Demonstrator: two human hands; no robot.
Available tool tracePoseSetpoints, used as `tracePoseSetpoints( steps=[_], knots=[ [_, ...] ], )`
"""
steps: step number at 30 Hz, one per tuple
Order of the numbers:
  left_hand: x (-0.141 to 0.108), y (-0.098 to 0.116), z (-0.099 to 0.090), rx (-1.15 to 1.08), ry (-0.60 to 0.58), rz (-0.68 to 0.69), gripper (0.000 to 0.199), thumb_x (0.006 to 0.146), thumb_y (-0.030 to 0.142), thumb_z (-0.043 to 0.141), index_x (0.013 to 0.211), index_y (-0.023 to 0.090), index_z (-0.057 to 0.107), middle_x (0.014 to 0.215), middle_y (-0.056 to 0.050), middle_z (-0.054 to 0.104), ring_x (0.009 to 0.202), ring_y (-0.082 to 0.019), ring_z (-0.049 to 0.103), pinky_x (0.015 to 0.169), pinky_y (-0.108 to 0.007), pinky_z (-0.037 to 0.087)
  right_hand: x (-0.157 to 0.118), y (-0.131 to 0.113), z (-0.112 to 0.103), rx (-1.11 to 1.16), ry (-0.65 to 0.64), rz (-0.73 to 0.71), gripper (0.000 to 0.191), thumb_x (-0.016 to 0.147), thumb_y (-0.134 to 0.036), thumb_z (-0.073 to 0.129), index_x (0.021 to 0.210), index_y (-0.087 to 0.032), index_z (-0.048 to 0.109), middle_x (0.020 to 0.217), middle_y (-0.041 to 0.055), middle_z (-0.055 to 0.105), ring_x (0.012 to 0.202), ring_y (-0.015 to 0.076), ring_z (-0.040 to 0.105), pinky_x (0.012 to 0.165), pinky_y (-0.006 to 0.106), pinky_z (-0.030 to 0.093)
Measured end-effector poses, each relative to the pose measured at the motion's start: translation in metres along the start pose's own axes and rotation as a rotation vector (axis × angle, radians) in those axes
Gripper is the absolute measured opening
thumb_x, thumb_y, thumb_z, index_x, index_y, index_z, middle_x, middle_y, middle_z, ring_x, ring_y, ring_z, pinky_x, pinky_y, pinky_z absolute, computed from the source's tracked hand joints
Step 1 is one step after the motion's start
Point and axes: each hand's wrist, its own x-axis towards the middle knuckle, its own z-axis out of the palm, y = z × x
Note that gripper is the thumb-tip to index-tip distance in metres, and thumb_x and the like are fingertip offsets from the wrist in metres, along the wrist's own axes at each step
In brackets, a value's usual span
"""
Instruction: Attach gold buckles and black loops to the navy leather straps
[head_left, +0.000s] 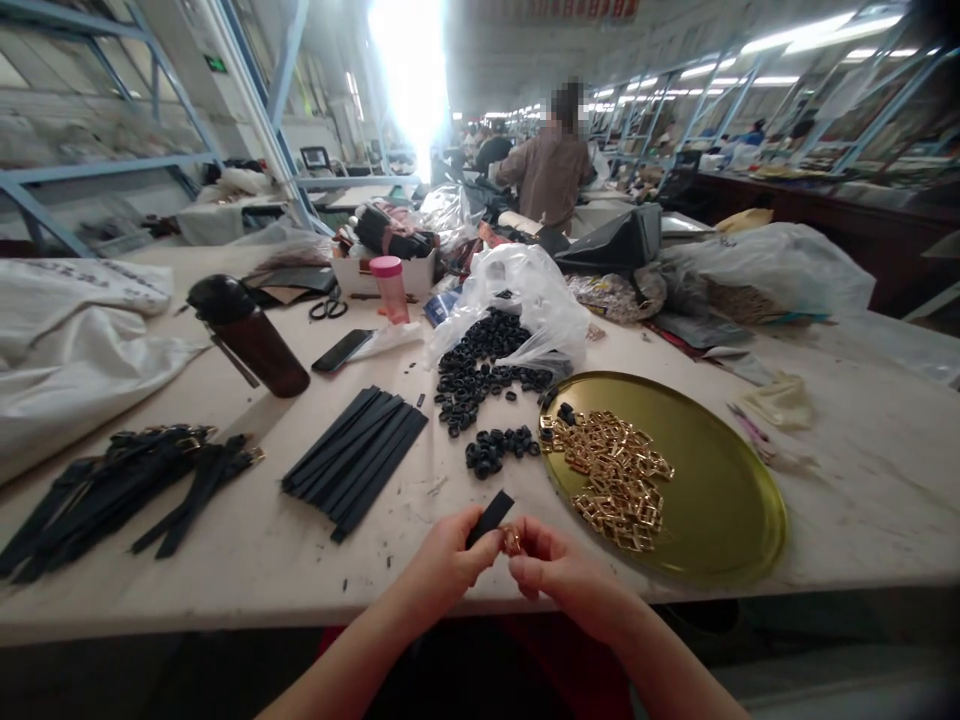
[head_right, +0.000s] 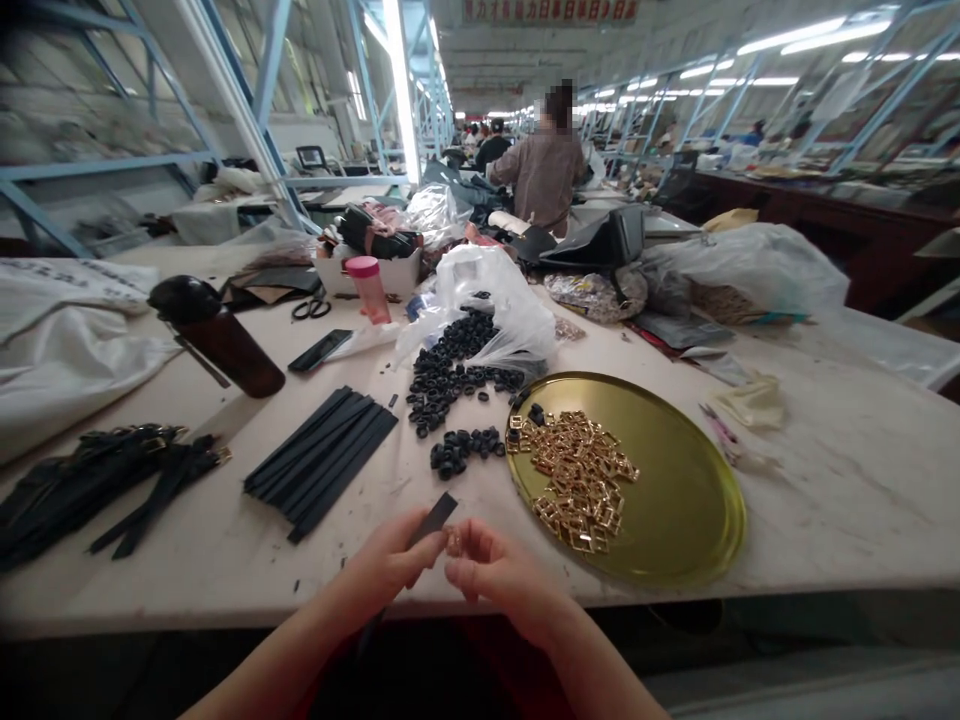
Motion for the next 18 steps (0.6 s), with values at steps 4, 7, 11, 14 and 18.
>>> tracePoseSetpoints(
  steps=[4, 7, 11, 14, 18],
  knots=[
    [0.000, -0.002, 0.003, 0.137, 0.102, 0.090, 0.019, 0.081, 0.031, 0.044, 0.078, 0.015, 0.054, 0.069, 0.001, 0.056, 0.064, -0.013, 0.050, 0.058, -0.022, 0.035, 0.003, 0.012, 0.006, 0.084, 0.173, -0.053, 0.030, 0.077, -0.046, 0.057, 0.072, -0.016, 0.059, 0.059, -0.0042, 0.048, 0.055, 0.0077, 0.040, 0.057, 0.022, 0.036],
    [0.000, -0.006, 0.003, 0.189, 0.101, 0.104, 0.021, 0.083, 0.032, 0.041, 0.079, 0.016, 0.054, 0.073, -0.001, 0.058, 0.068, -0.015, 0.052, 0.062, -0.024, 0.035, 0.002, 0.019, 0.008, 0.219, 0.205, -0.013, 0.029, 0.073, -0.044, 0.062, 0.077, -0.016, 0.063, 0.072, 0.0001, 0.058, 0.066, 0.0101, 0.049, 0.066, 0.025, 0.041],
    [-0.007, -0.008, -0.002, 0.259, 0.077, 0.066, 0.028, 0.086, 0.036, 0.034, 0.079, 0.017, 0.052, 0.070, -0.001, 0.055, 0.067, -0.015, 0.050, 0.061, -0.024, 0.034, 0.001, 0.020, 0.007, 0.304, 0.317, 0.000, 0.025, 0.067, -0.039, 0.070, 0.071, -0.015, 0.065, 0.073, 0.0007, 0.061, 0.064, 0.0090, 0.049, 0.067, 0.025, 0.043],
    [-0.015, -0.009, -0.004, 0.274, -0.003, 0.030, 0.030, 0.088, 0.036, 0.030, 0.074, 0.018, 0.050, 0.063, 0.002, 0.050, 0.061, -0.014, 0.048, 0.057, -0.023, 0.032, 0.003, 0.020, 0.005, 0.287, 0.364, -0.035, 0.024, 0.066, -0.037, 0.071, 0.066, -0.015, 0.062, 0.064, -0.0014, 0.059, 0.060, 0.0082, 0.048, 0.064, 0.023, 0.041],
    [-0.018, -0.011, -0.002, 0.220, -0.067, 0.028, 0.029, 0.087, 0.033, 0.029, 0.075, 0.018, 0.051, 0.062, 0.003, 0.049, 0.061, -0.013, 0.048, 0.056, -0.021, 0.032, 0.008, 0.026, 0.010, 0.262, 0.347, -0.107, 0.022, 0.065, -0.033, 0.072, 0.070, -0.017, 0.058, 0.062, -0.0035, 0.058, 0.054, 0.0073, 0.047, 0.056, 0.021, 0.039]
  ],
)
